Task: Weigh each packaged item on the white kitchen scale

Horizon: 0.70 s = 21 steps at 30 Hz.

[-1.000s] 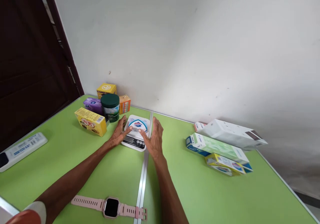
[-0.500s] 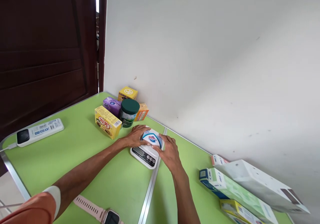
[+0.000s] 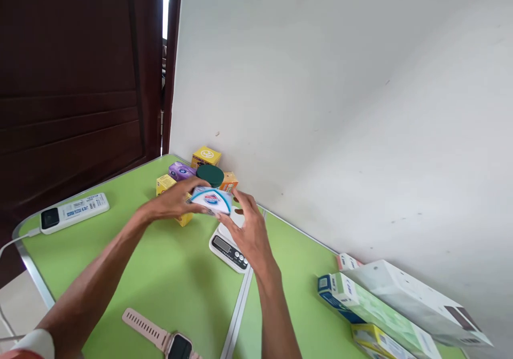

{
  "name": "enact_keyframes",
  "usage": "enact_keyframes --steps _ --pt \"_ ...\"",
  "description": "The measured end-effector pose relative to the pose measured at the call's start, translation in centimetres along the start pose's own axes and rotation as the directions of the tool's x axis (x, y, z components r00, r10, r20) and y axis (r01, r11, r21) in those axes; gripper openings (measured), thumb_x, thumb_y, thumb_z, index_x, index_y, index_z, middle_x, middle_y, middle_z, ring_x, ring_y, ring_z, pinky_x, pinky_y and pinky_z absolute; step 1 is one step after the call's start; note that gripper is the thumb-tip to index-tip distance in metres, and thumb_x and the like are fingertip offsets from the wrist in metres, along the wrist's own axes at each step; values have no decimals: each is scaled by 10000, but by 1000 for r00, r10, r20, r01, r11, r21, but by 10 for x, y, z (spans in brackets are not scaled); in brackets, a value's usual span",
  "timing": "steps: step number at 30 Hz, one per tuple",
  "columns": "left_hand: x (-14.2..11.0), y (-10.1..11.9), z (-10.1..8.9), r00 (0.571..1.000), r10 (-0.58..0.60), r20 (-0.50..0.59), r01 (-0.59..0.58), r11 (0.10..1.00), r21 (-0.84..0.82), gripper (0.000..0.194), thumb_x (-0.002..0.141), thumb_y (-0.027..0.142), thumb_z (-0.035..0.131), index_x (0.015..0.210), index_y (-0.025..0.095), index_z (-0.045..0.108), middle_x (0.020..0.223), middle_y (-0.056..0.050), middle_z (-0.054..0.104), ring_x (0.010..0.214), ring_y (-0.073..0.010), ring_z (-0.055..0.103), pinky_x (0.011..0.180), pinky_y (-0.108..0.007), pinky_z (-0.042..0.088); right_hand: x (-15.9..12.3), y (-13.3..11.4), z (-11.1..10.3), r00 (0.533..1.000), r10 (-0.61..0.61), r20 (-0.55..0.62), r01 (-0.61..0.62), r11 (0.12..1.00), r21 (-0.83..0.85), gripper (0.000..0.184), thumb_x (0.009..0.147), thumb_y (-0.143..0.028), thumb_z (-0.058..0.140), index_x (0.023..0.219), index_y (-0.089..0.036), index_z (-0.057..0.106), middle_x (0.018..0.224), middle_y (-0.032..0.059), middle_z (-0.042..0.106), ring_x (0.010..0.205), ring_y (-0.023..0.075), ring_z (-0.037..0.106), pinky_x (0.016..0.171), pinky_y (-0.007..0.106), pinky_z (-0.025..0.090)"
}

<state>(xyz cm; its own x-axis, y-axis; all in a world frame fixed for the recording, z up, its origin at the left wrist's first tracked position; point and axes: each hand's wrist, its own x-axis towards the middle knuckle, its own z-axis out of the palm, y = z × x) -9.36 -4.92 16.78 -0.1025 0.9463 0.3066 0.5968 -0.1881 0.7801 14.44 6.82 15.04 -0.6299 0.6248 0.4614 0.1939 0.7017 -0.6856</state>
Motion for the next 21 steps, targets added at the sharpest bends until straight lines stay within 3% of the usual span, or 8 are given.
enact_keyframes --steps 3,5,7,10,13,17,21 --pt "-15 -19 -45 973 -118 -200 126 992 23 632 872 550 813 1392 217 678 1412 -101 739 1258 -309 711 1102 -445 585 8 -11 19 997 -46 -67 49 998 48 826 941 -679 814 1625 -287 568 1597 163 620 1426 347 670 1077 531 673" --pt "-20 -39 -69 921 -170 -352 221 969 111 613 866 546 787 1370 215 678 1391 -100 739 1273 -319 701 1124 -461 574 4 -10 22 994 -33 -104 40 997 66 760 959 -676 787 1580 -276 606 1560 165 651 1389 343 696 1053 527 683" --pt "-17 -61 -85 878 -193 -437 304 931 201 598 833 494 795 1346 210 680 1379 -108 726 1290 -332 688 1155 -478 556 -6 -6 18 988 18 -151 -7 997 73 668 973 -659 763 1505 -267 663 1504 160 695 1338 337 726 1020 514 693" --pt "3 -90 -92 883 -227 -411 346 907 242 590 795 414 803 1330 199 678 1355 -113 711 1299 -342 684 1174 -485 546 -28 3 7 962 141 -232 -127 989 75 607 959 -663 753 1411 -259 721 1446 160 739 1285 338 756 960 490 704" --pt "31 -108 -84 909 -234 -345 325 916 236 576 792 352 792 1333 195 675 1360 -113 703 1308 -340 682 1185 -475 543 -50 12 -4 922 253 -292 -241 968 75 607 930 -693 754 1357 -262 753 1412 160 768 1261 346 771 907 467 706" --pt "59 -126 -73 934 -249 -255 309 922 232 611 778 280 771 1368 168 660 1398 -136 694 1325 -328 677 1204 -460 535 -75 22 -19 881 325 -345 -326 944 58 603 918 -708 745 1322 -262 773 1371 143 794 1215 333 786 932 466 700" --pt "68 -142 -74 952 -255 -167 289 929 232 617 791 304 752 1390 183 667 1421 -130 698 1342 -330 674 1217 -467 534 -93 32 -32 837 367 -405 -393 919 20 611 900 -740 735 1271 -258 788 1346 135 808 1170 334 801 914 464 698"
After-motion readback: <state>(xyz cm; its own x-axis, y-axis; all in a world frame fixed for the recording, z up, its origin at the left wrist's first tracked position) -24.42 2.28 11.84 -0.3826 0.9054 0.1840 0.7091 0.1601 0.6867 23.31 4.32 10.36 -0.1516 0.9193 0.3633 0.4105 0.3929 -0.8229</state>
